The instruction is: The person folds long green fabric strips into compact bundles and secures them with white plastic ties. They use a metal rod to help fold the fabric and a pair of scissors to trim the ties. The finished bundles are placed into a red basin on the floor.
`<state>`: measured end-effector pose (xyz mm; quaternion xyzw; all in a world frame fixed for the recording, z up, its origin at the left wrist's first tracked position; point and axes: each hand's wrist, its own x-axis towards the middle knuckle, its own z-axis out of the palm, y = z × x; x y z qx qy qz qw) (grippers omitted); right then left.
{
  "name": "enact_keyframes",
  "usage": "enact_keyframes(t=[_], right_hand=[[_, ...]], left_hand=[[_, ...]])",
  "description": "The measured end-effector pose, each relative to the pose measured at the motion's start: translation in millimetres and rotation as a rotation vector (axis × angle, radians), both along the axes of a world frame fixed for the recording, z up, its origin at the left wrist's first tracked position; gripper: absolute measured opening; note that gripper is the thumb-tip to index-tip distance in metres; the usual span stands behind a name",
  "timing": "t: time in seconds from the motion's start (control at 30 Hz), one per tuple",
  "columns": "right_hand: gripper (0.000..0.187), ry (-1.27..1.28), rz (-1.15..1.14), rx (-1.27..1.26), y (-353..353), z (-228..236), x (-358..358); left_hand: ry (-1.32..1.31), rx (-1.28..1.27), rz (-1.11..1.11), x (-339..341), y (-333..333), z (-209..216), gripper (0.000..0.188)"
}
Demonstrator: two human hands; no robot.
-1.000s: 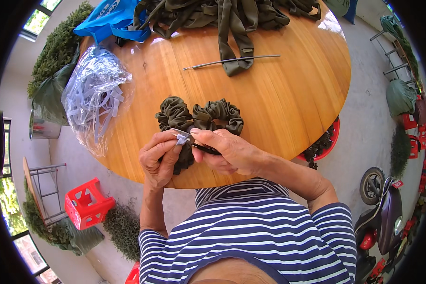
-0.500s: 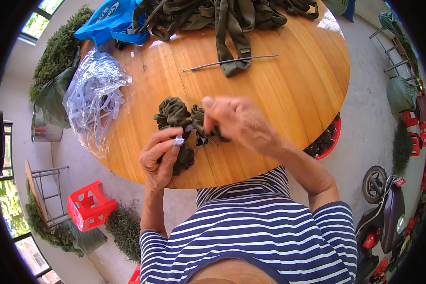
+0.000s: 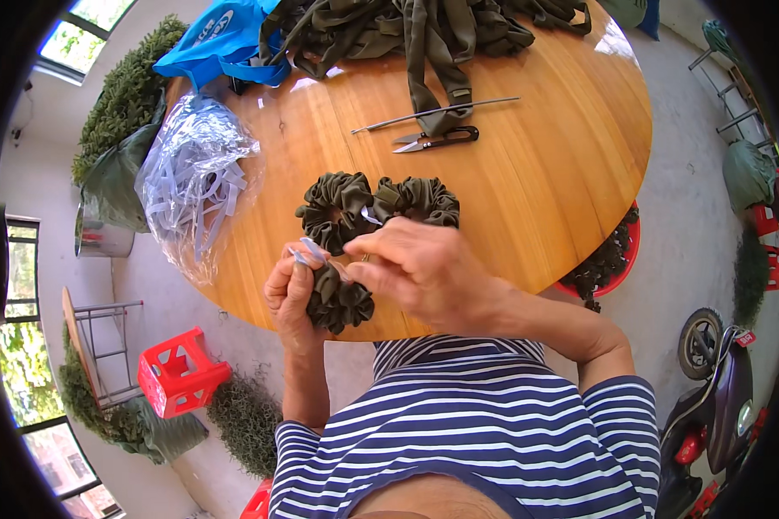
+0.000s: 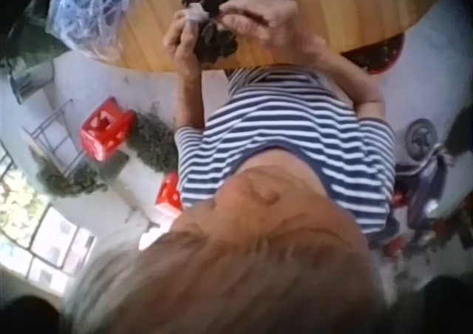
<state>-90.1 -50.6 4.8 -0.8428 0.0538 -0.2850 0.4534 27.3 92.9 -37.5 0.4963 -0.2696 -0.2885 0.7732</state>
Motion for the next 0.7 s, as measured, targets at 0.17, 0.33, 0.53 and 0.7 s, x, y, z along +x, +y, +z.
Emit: enact_keyframes(t=[0.17, 0.33, 0.53, 0.7], right_hand=[[0.017, 0.029, 0.079, 0.408, 13.1, -13.3, 15.1], [0.015, 0.048, 0.090, 0.966, 14.5, -25.4, 14.2], [0.015, -0.084, -0.009, 0.806, 5.9, -16.6, 6.7], [0.018, 0.146, 0.051, 1.035, -1.5, -13.7, 0.1]], left_hand=[[-0.149, 0.018, 0.044, -15.6, -3.9, 3.1, 0.011], [-0.154, -0.015, 0.230, -34.2, -14.3, -6.2, 0.013], [0.139, -0.056, 0.268, -56.8, -32.6, -5.7, 0.012], [0.147, 0.033, 0.253, -59.2, -31.9, -6.1, 0.012]])
